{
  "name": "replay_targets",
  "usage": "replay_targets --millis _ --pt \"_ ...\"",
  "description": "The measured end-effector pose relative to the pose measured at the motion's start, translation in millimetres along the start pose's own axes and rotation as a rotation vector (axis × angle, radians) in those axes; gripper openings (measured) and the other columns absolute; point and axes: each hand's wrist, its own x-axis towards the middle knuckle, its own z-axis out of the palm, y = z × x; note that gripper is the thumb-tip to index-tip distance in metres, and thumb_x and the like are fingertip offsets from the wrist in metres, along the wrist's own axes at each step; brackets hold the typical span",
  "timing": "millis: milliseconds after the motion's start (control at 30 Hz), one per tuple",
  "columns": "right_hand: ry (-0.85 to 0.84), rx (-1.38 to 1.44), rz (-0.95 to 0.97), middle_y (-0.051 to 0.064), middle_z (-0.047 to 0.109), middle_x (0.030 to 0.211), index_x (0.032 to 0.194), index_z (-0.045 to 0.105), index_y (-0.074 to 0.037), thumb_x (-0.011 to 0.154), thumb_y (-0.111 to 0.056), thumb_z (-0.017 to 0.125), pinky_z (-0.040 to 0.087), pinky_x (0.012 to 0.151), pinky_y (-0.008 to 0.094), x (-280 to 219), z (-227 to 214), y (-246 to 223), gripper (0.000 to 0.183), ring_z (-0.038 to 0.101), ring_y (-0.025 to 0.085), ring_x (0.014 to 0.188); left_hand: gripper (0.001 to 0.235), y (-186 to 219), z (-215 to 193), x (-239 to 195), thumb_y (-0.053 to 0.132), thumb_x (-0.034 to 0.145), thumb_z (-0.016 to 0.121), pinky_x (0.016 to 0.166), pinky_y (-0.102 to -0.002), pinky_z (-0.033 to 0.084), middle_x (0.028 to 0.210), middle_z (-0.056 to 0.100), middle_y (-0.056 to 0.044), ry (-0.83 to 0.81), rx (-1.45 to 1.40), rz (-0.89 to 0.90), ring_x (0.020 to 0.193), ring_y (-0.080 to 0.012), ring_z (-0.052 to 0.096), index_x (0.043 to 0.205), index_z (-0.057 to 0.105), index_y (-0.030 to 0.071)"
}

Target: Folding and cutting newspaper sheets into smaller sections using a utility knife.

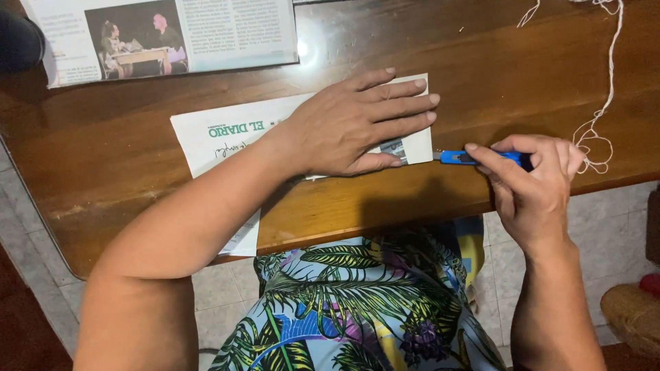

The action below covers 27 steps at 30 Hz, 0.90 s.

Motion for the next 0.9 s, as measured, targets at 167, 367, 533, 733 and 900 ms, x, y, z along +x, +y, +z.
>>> replay_targets --millis 167,367,533,733,900 --pt "-0.025 -0.003 0.004 0.008 0.056 0.103 0.115 0.067 -0.023 0.100 -0.019 0.057 0.026 0.089 0.043 0.5 -1.3 -1.8 0.018 0.047 0.028 0.090 0.057 1.2 0.5 -2.0 0.049 0.099 0.048 0.112 -0.042 0.026 0.145 0.032 -0.007 -0.018 0.028 -0.011 0.136 -0.0241 0.029 0.140 0.032 0.013" --pt "-0.020 0.004 -0.009 0.008 0.056 0.102 0.117 0.066 -0.021 0.101 -0.015 0.057 0.025 0.091 0.042 -1.1 -2.6 -5.3 0.020 0.047 0.027 0.091 0.056 1.1 2.5 -3.0 0.051 0.098 0.050 0.112 -0.042 0.025 0.145 0.031 -0.005 0.002 0.016 -0.021 0.136 -0.0228 0.027 0.140 0.034 0.016" --pt "-0.035 0.014 0.009 0.010 0.055 0.101 0.118 0.066 -0.017 0.100 -0.011 0.059 0.025 0.090 0.042 3.2 -6.7 -15.4 0.020 0.046 0.028 0.091 0.055 1.3 2.5 -2.8 0.052 0.099 0.042 0.112 -0.041 0.022 0.147 0.028 -0.005 -0.045 0.034 -0.026 0.137 -0.0225 0.025 0.142 0.030 0.020" --pt "-0.009 -0.017 -0.024 0.010 0.056 0.105 0.117 0.067 -0.017 0.101 -0.011 0.063 0.025 0.091 0.042 10.8 -9.6 -14.0 0.017 0.048 0.028 0.093 0.044 12.5 1.1 -1.5 0.038 0.102 0.058 0.109 -0.056 0.018 0.145 0.019 -0.014 -0.070 0.072 -0.011 0.135 -0.0377 0.019 0.140 0.035 0.037" --pt "-0.003 0.017 -0.024 0.011 0.057 0.106 0.115 0.067 -0.015 0.100 -0.008 0.065 0.025 0.091 0.042 14.6 -9.4 -13.7 0.017 0.048 0.028 0.094 0.043 13.9 1.5 -0.8 0.038 0.104 0.056 0.109 -0.058 0.016 0.146 0.018 -0.013 -0.077 0.068 -0.032 0.136 -0.0382 0.019 0.140 0.033 0.039"
